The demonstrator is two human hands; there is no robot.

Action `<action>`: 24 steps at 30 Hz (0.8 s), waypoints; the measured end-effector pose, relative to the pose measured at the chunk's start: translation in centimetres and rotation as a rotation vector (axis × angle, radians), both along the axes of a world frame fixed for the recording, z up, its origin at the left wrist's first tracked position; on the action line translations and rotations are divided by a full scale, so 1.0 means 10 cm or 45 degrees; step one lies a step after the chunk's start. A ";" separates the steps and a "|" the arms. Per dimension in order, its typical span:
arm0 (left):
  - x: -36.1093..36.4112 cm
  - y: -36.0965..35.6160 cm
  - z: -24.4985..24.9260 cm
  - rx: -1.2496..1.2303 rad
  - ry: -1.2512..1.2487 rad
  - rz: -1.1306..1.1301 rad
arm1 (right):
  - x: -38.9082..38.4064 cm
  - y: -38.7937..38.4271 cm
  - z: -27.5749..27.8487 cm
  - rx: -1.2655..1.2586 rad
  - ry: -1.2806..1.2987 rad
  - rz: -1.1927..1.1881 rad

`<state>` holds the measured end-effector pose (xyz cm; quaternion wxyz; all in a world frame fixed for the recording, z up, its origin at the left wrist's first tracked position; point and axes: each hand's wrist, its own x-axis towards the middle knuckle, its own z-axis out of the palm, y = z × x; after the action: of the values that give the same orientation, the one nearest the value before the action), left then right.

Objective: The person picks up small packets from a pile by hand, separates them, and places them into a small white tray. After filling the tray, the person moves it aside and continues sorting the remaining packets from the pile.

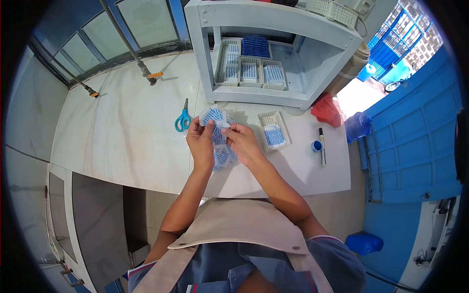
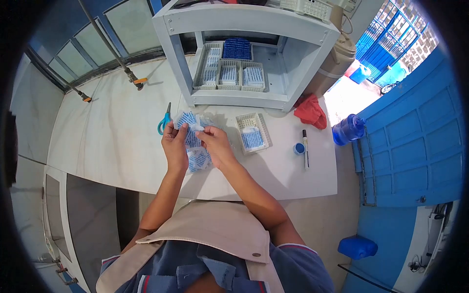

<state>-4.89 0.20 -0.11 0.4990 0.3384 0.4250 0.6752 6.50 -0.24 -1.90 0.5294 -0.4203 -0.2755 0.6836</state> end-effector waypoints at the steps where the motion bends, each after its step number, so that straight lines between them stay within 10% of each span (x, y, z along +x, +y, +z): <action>1: 0.00 0.00 -0.01 -0.010 -0.011 -0.008 | 0.01 -0.02 0.03 -0.111 0.117 0.041; 15: -0.19 0.03 -0.01 -0.159 -0.357 -0.117 | 0.01 -0.09 0.09 0.174 -0.192 0.013; 24: -0.15 -0.09 -0.04 -0.135 0.200 -0.293 | 0.13 0.11 0.22 0.498 -0.862 -0.061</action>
<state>-6.42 -0.70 -0.48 0.5556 0.4098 0.4562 0.5615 7.76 0.83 0.29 0.4945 -0.5194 -0.5498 0.4283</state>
